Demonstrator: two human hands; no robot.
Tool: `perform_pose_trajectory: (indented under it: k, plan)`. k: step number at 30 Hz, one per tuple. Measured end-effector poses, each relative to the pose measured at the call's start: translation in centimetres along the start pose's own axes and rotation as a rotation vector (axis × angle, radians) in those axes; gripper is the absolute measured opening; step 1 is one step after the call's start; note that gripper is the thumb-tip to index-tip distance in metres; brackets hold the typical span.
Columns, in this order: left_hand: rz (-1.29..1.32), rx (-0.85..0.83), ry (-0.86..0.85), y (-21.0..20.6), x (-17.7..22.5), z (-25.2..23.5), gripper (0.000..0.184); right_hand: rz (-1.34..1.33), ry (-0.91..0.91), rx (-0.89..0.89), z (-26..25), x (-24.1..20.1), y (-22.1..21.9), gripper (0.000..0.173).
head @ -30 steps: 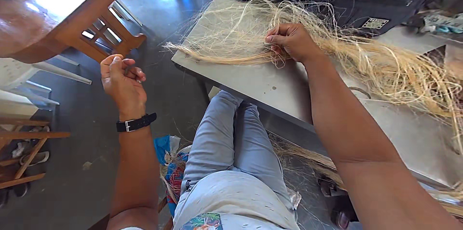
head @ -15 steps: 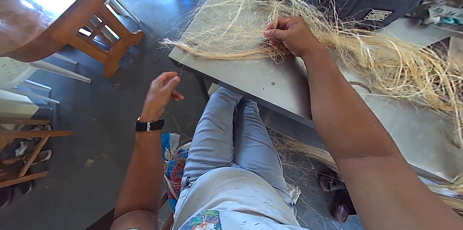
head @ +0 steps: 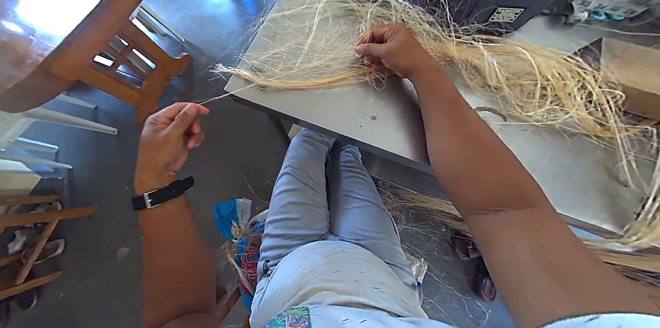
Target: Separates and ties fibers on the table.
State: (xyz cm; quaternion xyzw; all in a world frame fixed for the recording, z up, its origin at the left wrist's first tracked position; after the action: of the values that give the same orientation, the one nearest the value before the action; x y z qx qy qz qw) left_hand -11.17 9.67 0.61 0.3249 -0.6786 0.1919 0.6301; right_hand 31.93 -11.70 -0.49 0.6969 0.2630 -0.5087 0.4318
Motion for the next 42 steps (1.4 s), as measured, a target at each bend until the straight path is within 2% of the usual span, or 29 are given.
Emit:
perform_pose_trajectory:
  k: [5, 8, 13, 17, 21, 23, 27, 32, 34, 37, 39, 42]
  plan:
    - [-0.26, 0.041, -0.092, 2.2, 2.1, 0.1, 0.019, 0.061, 0.017, -0.014, 0.2, -0.5, -0.1, 0.009]
    - [-0.327, 0.105, -0.114, 3.9, 3.1, 0.1, 0.018, 0.157, 0.051, -0.014, 0.1, -0.7, 0.0, 0.011]
    - [-0.167, 0.286, -0.107, 6.7, 4.2, 0.0, 0.021, 0.232, 0.043, 0.015, 0.2, -0.6, 0.9, 0.013]
    - [0.093, 0.388, -0.096, 10.7, 3.6, -1.5, 0.027, 0.184, 0.033, 0.02, 0.1, -0.1, 1.5, 0.012]
    - [0.436, 0.433, -0.129, 16.8, 0.6, -1.3, 0.034, 0.193, 0.006, 0.021, 0.2, -0.2, 1.4, 0.012]
    - [0.472, 0.475, -0.137, 19.3, -0.4, -0.7, 0.038, 0.206, -0.005, 0.019, 0.3, -0.4, 1.3, 0.012]
    - [0.393, 0.713, -0.033, 21.5, -0.2, 0.8, 0.035, 0.222, -0.02, 0.021, 0.2, -0.3, 1.2, 0.012]
    - [0.209, 0.835, -0.013, 23.7, 1.0, 3.1, 0.031, 0.253, -0.024, 0.025, 0.1, -0.2, 1.2, 0.013]
    - [0.072, 0.942, 0.031, 23.1, 2.4, 4.1, 0.025, 0.257, -0.031, 0.033, 0.1, -0.2, 1.2, 0.013]
    - [-0.252, 1.024, 0.208, 23.1, 3.6, 5.0, 0.014, 0.253, -0.031, 0.044, 0.2, -0.2, 1.1, 0.012]
    - [-0.467, 1.014, 0.315, 23.6, 3.5, 5.2, 0.026, 0.251, -0.033, 0.043, 0.3, -0.3, 1.1, 0.011]
    - [-0.761, 0.996, 0.365, 24.4, 2.8, 5.3, 0.042, 0.246, -0.041, 0.042, 0.4, -0.4, 1.1, 0.012]
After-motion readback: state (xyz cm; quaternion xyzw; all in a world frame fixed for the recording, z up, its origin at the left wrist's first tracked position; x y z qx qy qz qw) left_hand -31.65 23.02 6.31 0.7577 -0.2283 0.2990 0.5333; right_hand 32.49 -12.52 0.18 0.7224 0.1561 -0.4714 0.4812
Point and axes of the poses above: each hand's wrist, its own z-axis away from the middle knuckle, its own y-axis out of the back of the hand, x = y × z, the point moved 3 cm from there along -z, towards the middle knuckle
